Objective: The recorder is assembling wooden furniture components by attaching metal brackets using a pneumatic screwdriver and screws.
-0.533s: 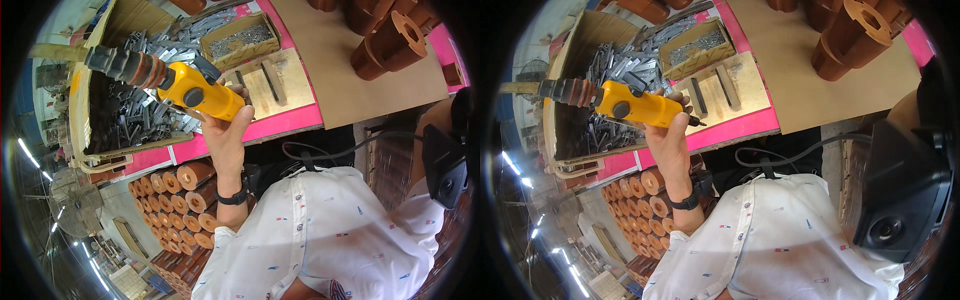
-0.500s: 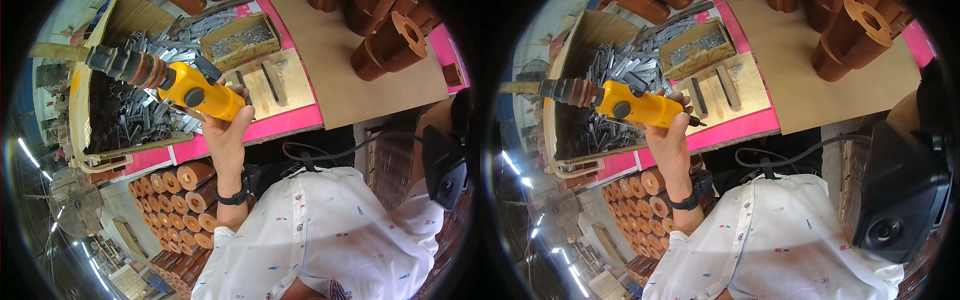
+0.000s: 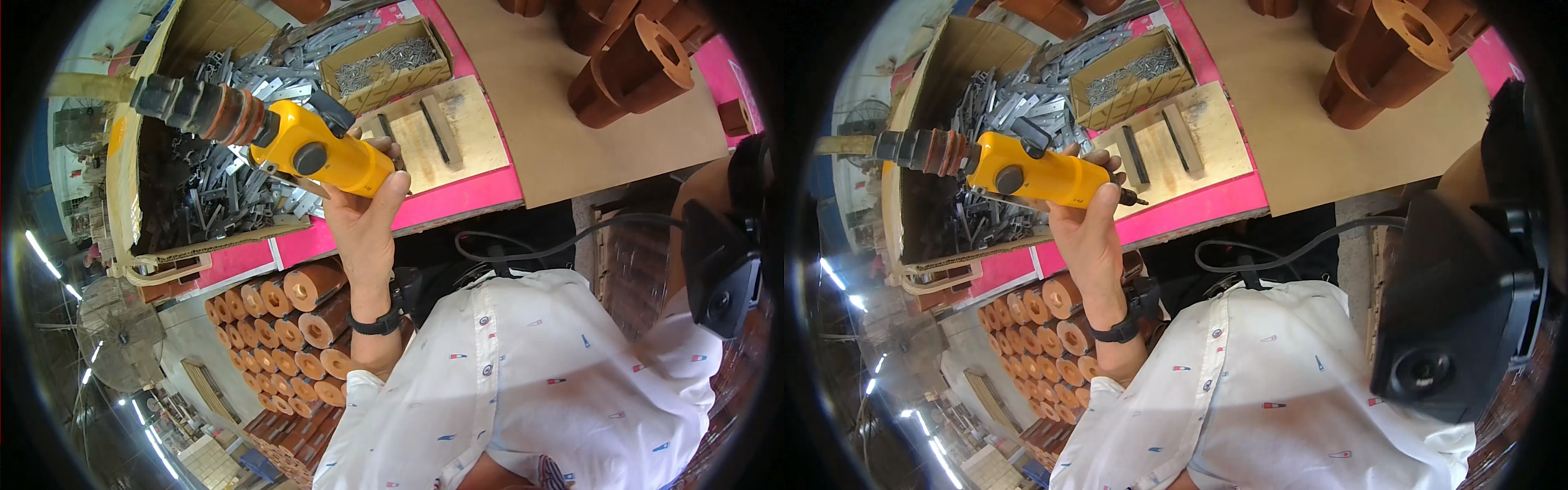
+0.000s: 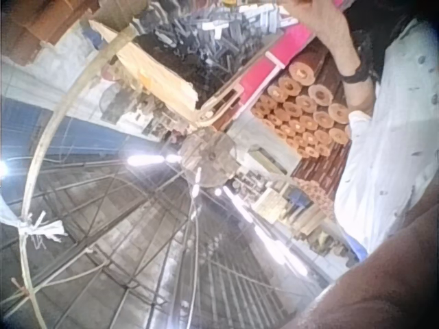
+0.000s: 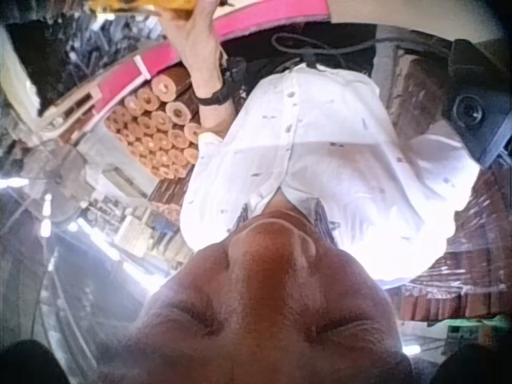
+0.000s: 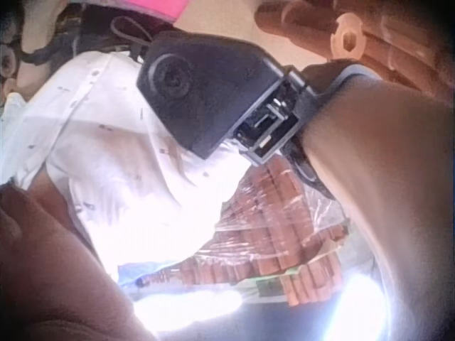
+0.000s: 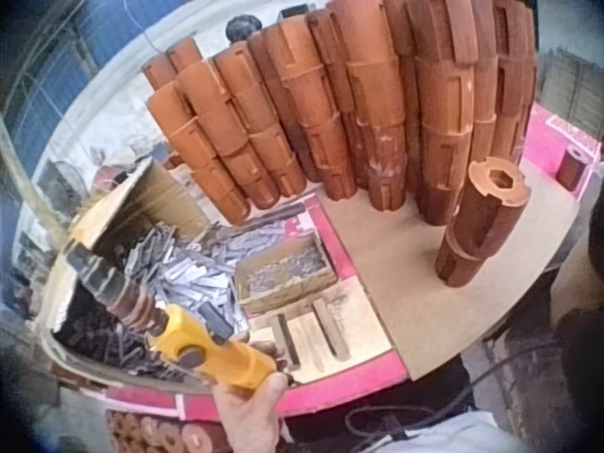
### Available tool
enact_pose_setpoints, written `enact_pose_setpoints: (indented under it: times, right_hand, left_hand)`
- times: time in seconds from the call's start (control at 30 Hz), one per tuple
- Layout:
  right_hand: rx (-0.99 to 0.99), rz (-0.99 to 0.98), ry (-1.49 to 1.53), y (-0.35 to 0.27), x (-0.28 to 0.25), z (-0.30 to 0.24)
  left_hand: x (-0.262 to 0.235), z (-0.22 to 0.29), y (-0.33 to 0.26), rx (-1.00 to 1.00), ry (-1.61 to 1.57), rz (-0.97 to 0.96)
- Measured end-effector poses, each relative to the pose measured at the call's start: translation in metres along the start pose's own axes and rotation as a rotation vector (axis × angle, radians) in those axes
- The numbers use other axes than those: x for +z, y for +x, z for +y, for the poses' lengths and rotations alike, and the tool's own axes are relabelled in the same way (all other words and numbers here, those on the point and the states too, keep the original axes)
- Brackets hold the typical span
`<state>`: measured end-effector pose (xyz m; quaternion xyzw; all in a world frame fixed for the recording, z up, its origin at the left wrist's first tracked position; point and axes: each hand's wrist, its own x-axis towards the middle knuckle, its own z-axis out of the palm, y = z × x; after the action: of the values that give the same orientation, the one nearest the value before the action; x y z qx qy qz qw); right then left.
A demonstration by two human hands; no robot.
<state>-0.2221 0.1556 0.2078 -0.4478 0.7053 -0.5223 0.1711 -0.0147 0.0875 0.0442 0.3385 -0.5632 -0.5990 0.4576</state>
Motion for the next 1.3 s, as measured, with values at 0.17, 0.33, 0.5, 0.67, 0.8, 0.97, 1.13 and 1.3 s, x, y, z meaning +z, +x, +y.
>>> enact_pose_setpoints:
  times: [0.17, 0.33, 0.5, 0.67, 0.8, 0.97, 1.13, 1.3]
  right_hand:
    - [-0.01, 0.003, -0.201, 0.009, 0.043, -0.022]
    - [-0.273, -0.055, 0.092, 0.0, 0.037, 0.008]
    - [-0.47, -0.329, 0.251, -0.015, 0.118, 0.084]
    - [-0.372, -0.447, 0.288, -0.011, 0.139, 0.079]
    - [-0.244, -0.442, 0.398, -0.012, 0.129, 0.082]
    - [-0.216, -0.46, 0.398, -0.01, 0.11, 0.093]
    - [-0.124, -0.582, 0.551, -0.009, 0.092, 0.114]
    - [-0.201, -0.432, 0.543, -0.013, 0.069, 0.118]
  left_hand:
    - [-0.027, -0.009, 0.009, -0.015, -0.135, 0.002]
    - [-0.02, -0.005, 0.011, 0.009, -0.052, 0.01]
    - [-0.009, -0.006, 0.014, 0.001, -0.035, -0.013]
    - [0.002, -0.001, 0.008, 0.072, 0.261, -0.021]
    - [0.006, -0.011, 0.009, 0.129, 0.419, -0.154]
    - [0.018, -0.018, 0.006, 0.048, 0.219, -0.269]
    - [0.035, -0.018, 0.002, -0.061, -0.012, -0.298]
    - [0.04, -0.029, 0.017, -0.064, -0.384, -0.208]
